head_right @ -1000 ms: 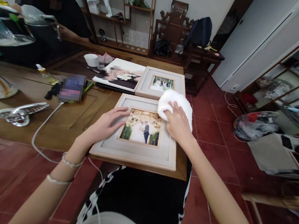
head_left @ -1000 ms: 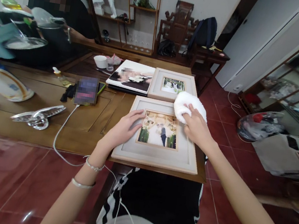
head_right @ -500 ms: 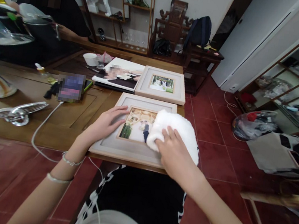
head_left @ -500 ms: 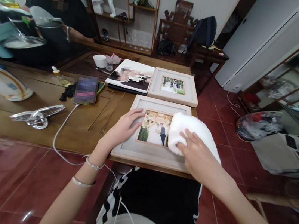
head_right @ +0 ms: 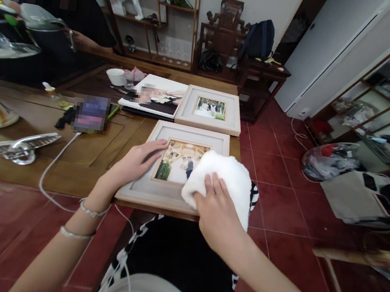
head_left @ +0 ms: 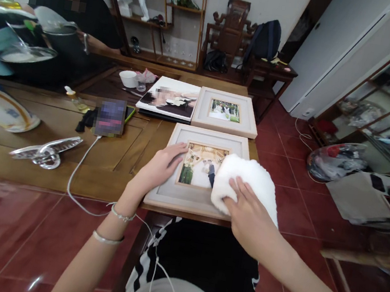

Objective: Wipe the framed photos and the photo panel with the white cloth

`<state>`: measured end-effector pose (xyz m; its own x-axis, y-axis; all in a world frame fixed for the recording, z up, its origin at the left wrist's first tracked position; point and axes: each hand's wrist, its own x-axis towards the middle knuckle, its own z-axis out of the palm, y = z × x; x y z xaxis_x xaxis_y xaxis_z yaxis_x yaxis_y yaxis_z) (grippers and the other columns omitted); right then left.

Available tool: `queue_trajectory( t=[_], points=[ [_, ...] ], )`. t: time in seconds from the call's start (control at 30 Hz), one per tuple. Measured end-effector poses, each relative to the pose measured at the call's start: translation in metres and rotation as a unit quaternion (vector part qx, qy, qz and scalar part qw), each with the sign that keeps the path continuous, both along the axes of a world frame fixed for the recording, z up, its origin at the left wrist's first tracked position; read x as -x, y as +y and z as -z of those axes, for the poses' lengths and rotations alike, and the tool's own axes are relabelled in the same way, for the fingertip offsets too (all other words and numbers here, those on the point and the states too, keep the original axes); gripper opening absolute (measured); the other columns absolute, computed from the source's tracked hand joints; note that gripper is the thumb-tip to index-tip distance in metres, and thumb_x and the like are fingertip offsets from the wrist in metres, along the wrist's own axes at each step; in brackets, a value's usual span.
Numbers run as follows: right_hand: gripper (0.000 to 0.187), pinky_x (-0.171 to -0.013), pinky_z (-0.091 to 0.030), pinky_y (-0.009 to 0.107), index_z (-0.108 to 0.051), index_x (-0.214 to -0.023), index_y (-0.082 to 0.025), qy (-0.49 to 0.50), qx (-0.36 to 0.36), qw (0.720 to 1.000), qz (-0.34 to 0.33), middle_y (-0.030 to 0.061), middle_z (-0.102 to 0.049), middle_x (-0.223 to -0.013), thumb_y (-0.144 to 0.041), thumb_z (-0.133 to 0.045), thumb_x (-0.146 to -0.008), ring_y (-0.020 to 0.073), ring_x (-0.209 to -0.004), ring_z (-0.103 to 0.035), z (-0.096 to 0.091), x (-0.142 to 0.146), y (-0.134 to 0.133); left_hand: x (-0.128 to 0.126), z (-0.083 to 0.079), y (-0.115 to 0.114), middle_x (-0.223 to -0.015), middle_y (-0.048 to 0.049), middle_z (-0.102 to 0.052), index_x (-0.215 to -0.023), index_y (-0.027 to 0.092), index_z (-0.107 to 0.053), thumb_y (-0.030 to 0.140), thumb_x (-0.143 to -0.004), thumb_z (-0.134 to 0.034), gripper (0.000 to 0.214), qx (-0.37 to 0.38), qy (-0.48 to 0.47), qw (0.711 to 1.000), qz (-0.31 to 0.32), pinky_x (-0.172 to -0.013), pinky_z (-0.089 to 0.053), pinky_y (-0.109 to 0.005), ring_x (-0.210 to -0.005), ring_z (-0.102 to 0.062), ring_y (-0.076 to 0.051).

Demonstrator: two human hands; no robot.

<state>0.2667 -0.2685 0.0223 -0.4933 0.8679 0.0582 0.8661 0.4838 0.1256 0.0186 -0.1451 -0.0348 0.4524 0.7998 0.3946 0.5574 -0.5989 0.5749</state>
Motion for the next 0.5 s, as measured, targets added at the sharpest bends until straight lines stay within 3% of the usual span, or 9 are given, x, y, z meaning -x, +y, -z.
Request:
queue_trajectory(
  t=[0.2,0.5],
  points=[
    [0.044,-0.111,-0.031,0.049,-0.061,-0.114,-0.001,0.033,-0.015,0.999,0.036,0.0306,-0.042,-0.142,0.001,-0.045,-0.073,0.0385,-0.137,-0.03,0.006,-0.014,0.056,0.0,-0.002,-0.001,-0.134,-0.0158,-0.057,-0.121,0.012,-0.061,0.025,-0.094,-0.045,0.034,0.003,-0.005,1.0,0.001,-0.11,-0.038,-0.044,-0.127,-0.052,-0.025],
    [0.049,-0.112,-0.026,0.051,-0.056,-0.126,-0.005,0.026,-0.057,0.993,0.104,0.0239,-0.034,-0.15,-0.001,-0.047,-0.078,0.0382,-0.14,-0.025,0.008,-0.009,0.128,0.001,-0.002,0.0,-0.135,-0.0141,-0.057,-0.12,0.014,-0.061,0.024,-0.093,-0.046,0.033,0.012,-0.017,1.0,0.002,-0.11,-0.038,-0.044,-0.127,-0.051,-0.025]
  ],
)
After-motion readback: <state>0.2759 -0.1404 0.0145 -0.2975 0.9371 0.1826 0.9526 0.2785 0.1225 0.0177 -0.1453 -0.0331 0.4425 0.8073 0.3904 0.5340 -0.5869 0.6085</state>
